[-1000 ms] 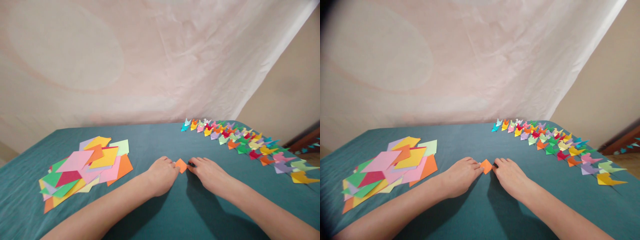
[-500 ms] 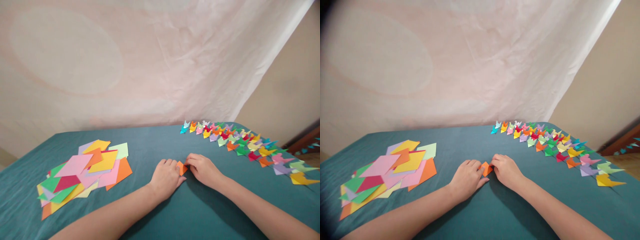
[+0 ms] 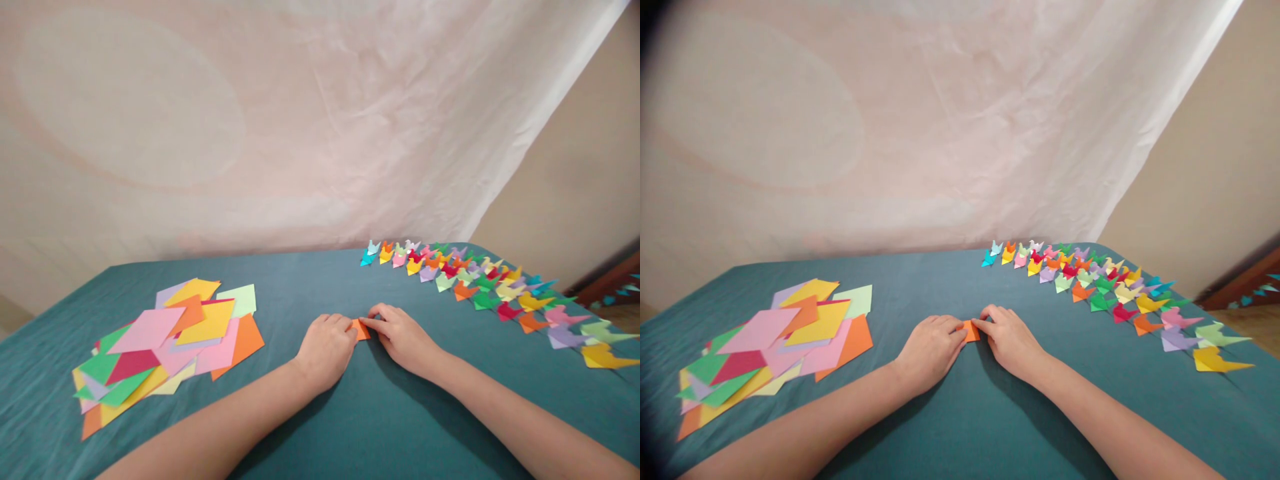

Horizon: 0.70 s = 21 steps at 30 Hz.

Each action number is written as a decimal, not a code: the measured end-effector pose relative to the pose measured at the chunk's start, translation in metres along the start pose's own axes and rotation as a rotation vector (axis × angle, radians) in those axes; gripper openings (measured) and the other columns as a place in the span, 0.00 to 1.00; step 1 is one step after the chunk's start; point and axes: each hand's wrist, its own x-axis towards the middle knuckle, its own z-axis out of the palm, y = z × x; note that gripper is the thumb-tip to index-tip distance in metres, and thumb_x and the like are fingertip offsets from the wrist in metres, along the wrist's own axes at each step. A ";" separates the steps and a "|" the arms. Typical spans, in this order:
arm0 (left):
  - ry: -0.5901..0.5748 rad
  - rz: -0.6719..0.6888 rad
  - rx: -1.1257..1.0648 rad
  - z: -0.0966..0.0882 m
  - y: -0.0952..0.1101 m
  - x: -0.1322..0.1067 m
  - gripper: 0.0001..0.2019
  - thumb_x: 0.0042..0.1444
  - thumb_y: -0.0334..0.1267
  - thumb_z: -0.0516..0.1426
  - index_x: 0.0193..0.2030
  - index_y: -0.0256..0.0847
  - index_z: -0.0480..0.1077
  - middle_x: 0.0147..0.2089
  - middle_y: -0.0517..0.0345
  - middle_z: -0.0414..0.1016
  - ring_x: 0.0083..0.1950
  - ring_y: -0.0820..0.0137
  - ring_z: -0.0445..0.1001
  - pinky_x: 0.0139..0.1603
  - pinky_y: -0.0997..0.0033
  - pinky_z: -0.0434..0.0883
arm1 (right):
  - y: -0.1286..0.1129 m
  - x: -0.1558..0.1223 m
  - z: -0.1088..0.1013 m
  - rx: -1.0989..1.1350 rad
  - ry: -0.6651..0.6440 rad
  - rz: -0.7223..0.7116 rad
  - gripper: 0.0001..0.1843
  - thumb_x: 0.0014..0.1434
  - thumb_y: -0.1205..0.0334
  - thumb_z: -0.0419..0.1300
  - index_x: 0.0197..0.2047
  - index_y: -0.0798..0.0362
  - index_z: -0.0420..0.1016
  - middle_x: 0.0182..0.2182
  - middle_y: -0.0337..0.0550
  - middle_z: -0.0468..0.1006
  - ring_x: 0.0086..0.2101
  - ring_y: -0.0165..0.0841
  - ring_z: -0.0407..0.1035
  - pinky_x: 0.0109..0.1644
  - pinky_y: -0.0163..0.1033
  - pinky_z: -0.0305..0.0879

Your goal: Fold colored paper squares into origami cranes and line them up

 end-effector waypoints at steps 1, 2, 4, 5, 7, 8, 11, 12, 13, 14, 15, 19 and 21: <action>0.002 -0.001 0.001 0.001 -0.001 0.000 0.11 0.62 0.35 0.48 0.39 0.37 0.70 0.38 0.52 0.72 0.43 0.64 0.70 0.45 0.63 0.66 | -0.001 0.000 -0.001 -0.014 -0.010 0.001 0.20 0.59 0.74 0.48 0.51 0.51 0.71 0.43 0.47 0.69 0.41 0.34 0.63 0.44 0.41 0.60; 0.002 -0.003 0.004 0.001 -0.001 0.001 0.11 0.62 0.34 0.48 0.39 0.37 0.71 0.37 0.52 0.72 0.42 0.64 0.70 0.44 0.63 0.66 | -0.002 0.000 -0.002 -0.027 -0.021 0.002 0.20 0.59 0.74 0.48 0.51 0.52 0.71 0.43 0.47 0.69 0.41 0.34 0.63 0.44 0.41 0.60; -0.010 -0.003 0.022 0.001 -0.002 0.002 0.11 0.62 0.34 0.48 0.38 0.37 0.71 0.36 0.52 0.73 0.41 0.64 0.71 0.44 0.63 0.67 | -0.005 0.001 -0.005 -0.048 -0.051 0.004 0.20 0.59 0.74 0.49 0.52 0.52 0.71 0.43 0.48 0.69 0.41 0.35 0.63 0.44 0.40 0.59; -0.025 0.003 0.034 0.000 -0.002 0.003 0.10 0.62 0.34 0.49 0.37 0.37 0.71 0.36 0.52 0.73 0.40 0.64 0.71 0.43 0.63 0.67 | -0.006 0.001 -0.007 -0.055 -0.065 0.007 0.20 0.59 0.74 0.49 0.52 0.51 0.71 0.43 0.48 0.69 0.41 0.35 0.63 0.44 0.40 0.59; -0.065 0.028 0.058 -0.003 -0.002 0.003 0.10 0.61 0.35 0.50 0.38 0.36 0.71 0.35 0.51 0.73 0.40 0.63 0.71 0.43 0.63 0.67 | -0.008 0.002 -0.010 -0.067 -0.092 0.014 0.20 0.59 0.74 0.48 0.51 0.51 0.71 0.43 0.47 0.69 0.41 0.35 0.63 0.44 0.40 0.58; -0.084 0.049 0.068 -0.005 -0.002 0.003 0.10 0.60 0.35 0.50 0.39 0.36 0.71 0.35 0.51 0.73 0.40 0.63 0.71 0.43 0.63 0.67 | -0.010 0.003 -0.012 -0.071 -0.102 0.018 0.20 0.59 0.74 0.48 0.51 0.51 0.71 0.44 0.47 0.69 0.42 0.35 0.63 0.44 0.40 0.58; -0.127 0.115 0.085 -0.011 -0.002 0.002 0.10 0.59 0.32 0.49 0.43 0.34 0.70 0.37 0.49 0.73 0.43 0.62 0.72 0.46 0.63 0.66 | -0.010 0.003 -0.013 -0.083 -0.107 0.016 0.20 0.59 0.75 0.48 0.50 0.51 0.71 0.44 0.48 0.68 0.42 0.35 0.63 0.44 0.40 0.58; -0.135 0.130 0.085 -0.013 -0.002 0.001 0.11 0.59 0.30 0.49 0.44 0.34 0.69 0.39 0.47 0.73 0.44 0.62 0.71 0.47 0.63 0.66 | -0.010 0.002 -0.012 -0.081 -0.097 0.009 0.20 0.59 0.74 0.48 0.50 0.52 0.71 0.43 0.48 0.69 0.42 0.35 0.63 0.44 0.40 0.59; -0.144 0.138 0.081 -0.015 -0.002 0.000 0.12 0.59 0.30 0.49 0.45 0.33 0.69 0.41 0.46 0.73 0.45 0.62 0.71 0.48 0.63 0.66 | -0.008 0.002 -0.011 -0.074 -0.081 0.000 0.19 0.60 0.73 0.48 0.50 0.52 0.71 0.43 0.48 0.69 0.42 0.35 0.64 0.44 0.41 0.59; -0.153 0.142 0.075 -0.017 -0.003 -0.001 0.12 0.58 0.30 0.48 0.46 0.33 0.68 0.43 0.45 0.73 0.47 0.62 0.71 0.48 0.63 0.66 | -0.007 0.002 -0.010 -0.061 -0.060 -0.013 0.17 0.60 0.72 0.49 0.50 0.52 0.71 0.43 0.48 0.69 0.42 0.35 0.64 0.44 0.41 0.60; -0.163 0.145 0.068 -0.018 -0.003 -0.002 0.13 0.58 0.30 0.48 0.47 0.33 0.68 0.44 0.45 0.72 0.47 0.62 0.71 0.49 0.63 0.65 | -0.005 0.002 -0.009 -0.042 -0.037 -0.028 0.16 0.61 0.69 0.49 0.50 0.53 0.72 0.42 0.48 0.70 0.42 0.35 0.64 0.44 0.41 0.60; -0.192 0.181 0.025 -0.021 -0.009 -0.002 0.12 0.57 0.30 0.49 0.46 0.35 0.69 0.45 0.45 0.73 0.48 0.62 0.71 0.49 0.63 0.65 | -0.001 0.002 -0.010 0.038 0.018 -0.101 0.14 0.63 0.63 0.50 0.49 0.52 0.71 0.43 0.48 0.71 0.42 0.35 0.65 0.44 0.43 0.62; -0.188 0.208 0.003 -0.022 -0.014 -0.001 0.12 0.57 0.30 0.50 0.45 0.36 0.70 0.44 0.47 0.73 0.47 0.63 0.71 0.49 0.64 0.66 | 0.000 0.002 -0.013 0.064 0.004 -0.144 0.14 0.63 0.61 0.51 0.50 0.51 0.71 0.44 0.48 0.72 0.43 0.35 0.66 0.45 0.43 0.62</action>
